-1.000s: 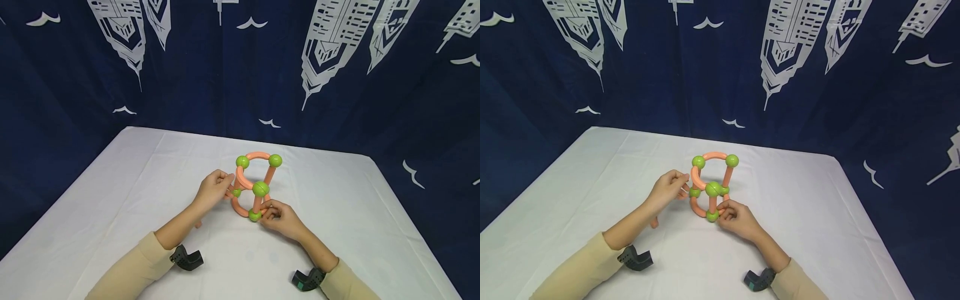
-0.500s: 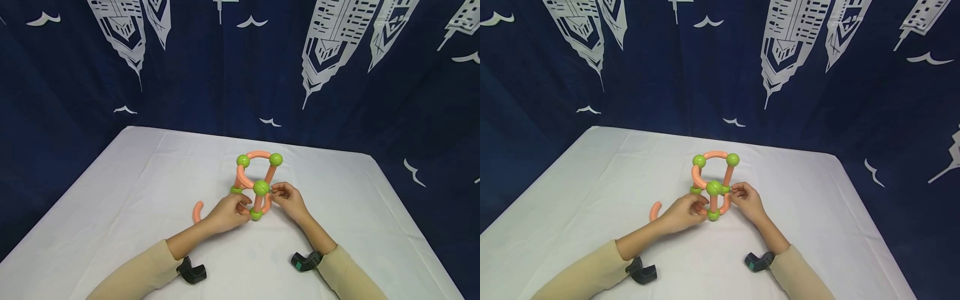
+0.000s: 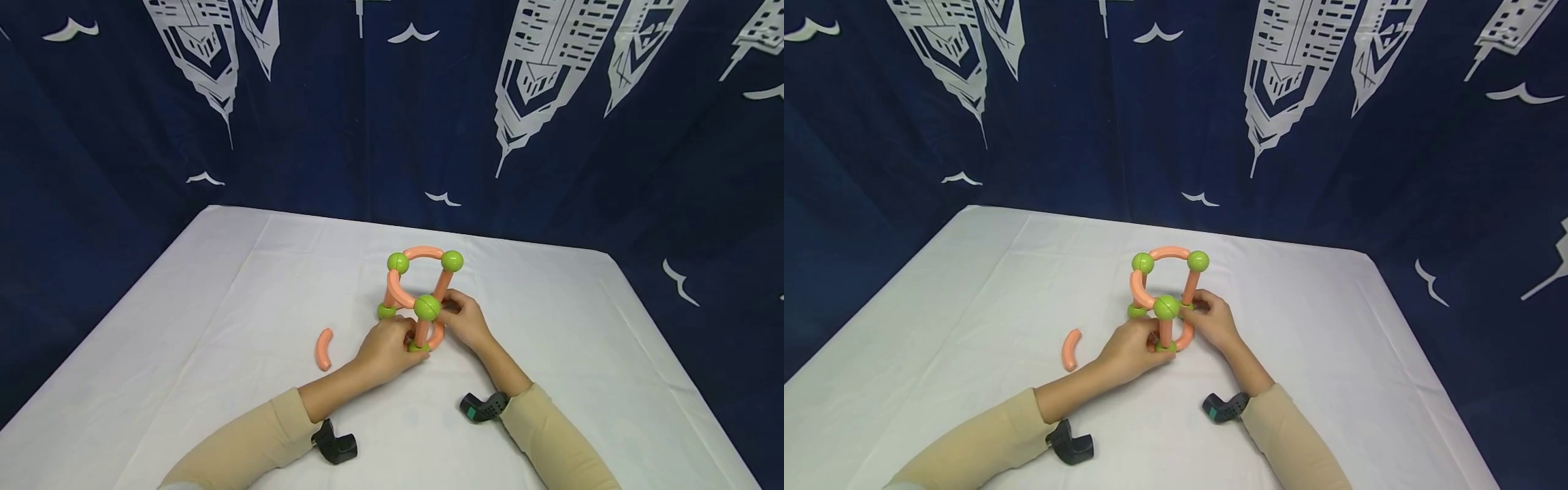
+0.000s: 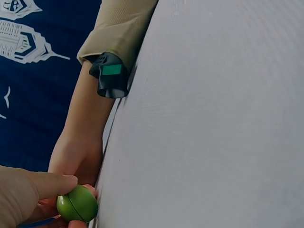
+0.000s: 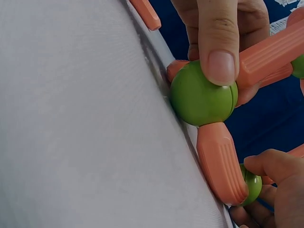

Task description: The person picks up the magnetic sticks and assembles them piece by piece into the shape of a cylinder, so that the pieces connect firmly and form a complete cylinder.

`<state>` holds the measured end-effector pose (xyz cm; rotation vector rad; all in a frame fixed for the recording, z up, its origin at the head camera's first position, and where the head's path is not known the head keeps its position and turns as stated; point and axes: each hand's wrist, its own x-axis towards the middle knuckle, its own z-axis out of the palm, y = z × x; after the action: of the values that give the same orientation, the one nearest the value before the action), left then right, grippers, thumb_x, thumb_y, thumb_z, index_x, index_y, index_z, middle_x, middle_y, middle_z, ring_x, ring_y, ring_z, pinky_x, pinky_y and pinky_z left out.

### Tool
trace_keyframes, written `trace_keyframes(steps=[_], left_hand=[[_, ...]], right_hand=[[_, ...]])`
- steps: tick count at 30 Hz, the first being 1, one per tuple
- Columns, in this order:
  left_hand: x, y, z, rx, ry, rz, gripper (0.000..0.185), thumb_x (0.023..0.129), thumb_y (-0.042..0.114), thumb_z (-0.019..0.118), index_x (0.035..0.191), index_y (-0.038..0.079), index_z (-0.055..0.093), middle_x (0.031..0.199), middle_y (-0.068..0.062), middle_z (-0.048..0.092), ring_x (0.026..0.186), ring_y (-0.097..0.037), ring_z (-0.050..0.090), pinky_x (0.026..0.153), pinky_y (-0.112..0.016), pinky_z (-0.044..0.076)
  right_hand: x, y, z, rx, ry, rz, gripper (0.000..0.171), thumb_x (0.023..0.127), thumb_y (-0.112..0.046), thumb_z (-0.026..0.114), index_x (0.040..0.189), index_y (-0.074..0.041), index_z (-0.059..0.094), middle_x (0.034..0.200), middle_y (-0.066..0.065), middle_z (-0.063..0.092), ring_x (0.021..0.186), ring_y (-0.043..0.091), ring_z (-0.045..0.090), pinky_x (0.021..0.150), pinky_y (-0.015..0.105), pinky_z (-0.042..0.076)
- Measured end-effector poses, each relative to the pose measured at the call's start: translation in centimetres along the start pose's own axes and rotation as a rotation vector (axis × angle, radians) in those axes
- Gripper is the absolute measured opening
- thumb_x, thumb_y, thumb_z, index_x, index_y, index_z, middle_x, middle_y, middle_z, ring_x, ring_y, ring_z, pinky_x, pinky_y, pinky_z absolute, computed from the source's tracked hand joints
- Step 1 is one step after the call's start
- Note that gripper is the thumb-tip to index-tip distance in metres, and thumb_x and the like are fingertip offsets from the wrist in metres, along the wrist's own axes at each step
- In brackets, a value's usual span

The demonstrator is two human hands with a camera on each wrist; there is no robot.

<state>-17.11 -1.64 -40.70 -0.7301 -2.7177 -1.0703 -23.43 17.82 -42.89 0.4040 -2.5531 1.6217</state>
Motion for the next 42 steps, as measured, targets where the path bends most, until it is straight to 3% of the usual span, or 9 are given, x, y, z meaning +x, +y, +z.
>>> trace_keyframes(steps=[18, 23, 33, 37, 42], left_hand=[[-0.5, -0.9, -1.6, -0.014, 0.01, -0.039, 0.02, 0.076, 0.015, 0.082, 0.078, 0.011, 0.062, 0.068, 0.002, 0.052, 0.065, -0.01, 0.047, 0.058, -0.024, 0.041], [-0.5, -1.3, -2.1, -0.004, 0.025, -0.091, 0.018, 0.076, 0.013, 0.08, 0.077, 0.011, 0.062, 0.072, 0.001, 0.051, 0.066, -0.011, 0.046, 0.059, -0.025, 0.04], [-0.3, -2.4, -3.1, -0.048, 0.066, -0.175, 0.019, 0.081, 0.015, 0.079, 0.091, 0.005, 0.068, 0.082, -0.001, 0.056, 0.073, -0.012, 0.053, 0.066, -0.026, 0.046], [-0.1, -2.9, -3.2, -0.047, 0.088, -0.178, 0.02, 0.082, 0.013, 0.078, 0.096, 0.003, 0.067, 0.085, -0.002, 0.057, 0.077, -0.014, 0.057, 0.068, -0.027, 0.048], [0.1, -3.5, -3.1, -0.052, 0.124, -0.188, 0.031, 0.083, 0.01, 0.076, 0.11, 0.001, 0.065, 0.095, -0.007, 0.061, 0.083, -0.018, 0.061, 0.073, -0.032, 0.05]], right_hand=[[-0.6, -0.1, -0.1, -0.112, 0.018, 0.057, 0.028, 0.083, -0.017, 0.076, 0.105, -0.002, 0.068, 0.097, 0.011, 0.066, 0.088, 0.021, 0.059, 0.074, 0.025, 0.047], [-1.0, 0.0, -0.3, -0.124, 0.018, 0.042, 0.028, 0.084, -0.019, 0.076, 0.105, -0.003, 0.067, 0.097, 0.009, 0.066, 0.09, 0.022, 0.058, 0.076, 0.025, 0.047], [-1.8, 0.1, -0.6, -0.119, 0.014, 0.014, 0.028, 0.084, -0.013, 0.076, 0.106, 0.0, 0.066, 0.096, 0.009, 0.066, 0.092, 0.026, 0.059, 0.077, 0.027, 0.045], [-2.9, -2.2, -0.7, -0.123, 0.002, 0.011, 0.025, 0.083, -0.005, 0.074, 0.103, 0.005, 0.065, 0.091, 0.011, 0.064, 0.086, 0.029, 0.057, 0.075, 0.027, 0.045], [-3.5, -1.4, -0.6, -0.09, -0.012, -0.027, 0.023, 0.083, -0.006, 0.076, 0.102, 0.001, 0.065, 0.09, 0.008, 0.064, 0.082, 0.019, 0.056, 0.075, 0.026, 0.046]])
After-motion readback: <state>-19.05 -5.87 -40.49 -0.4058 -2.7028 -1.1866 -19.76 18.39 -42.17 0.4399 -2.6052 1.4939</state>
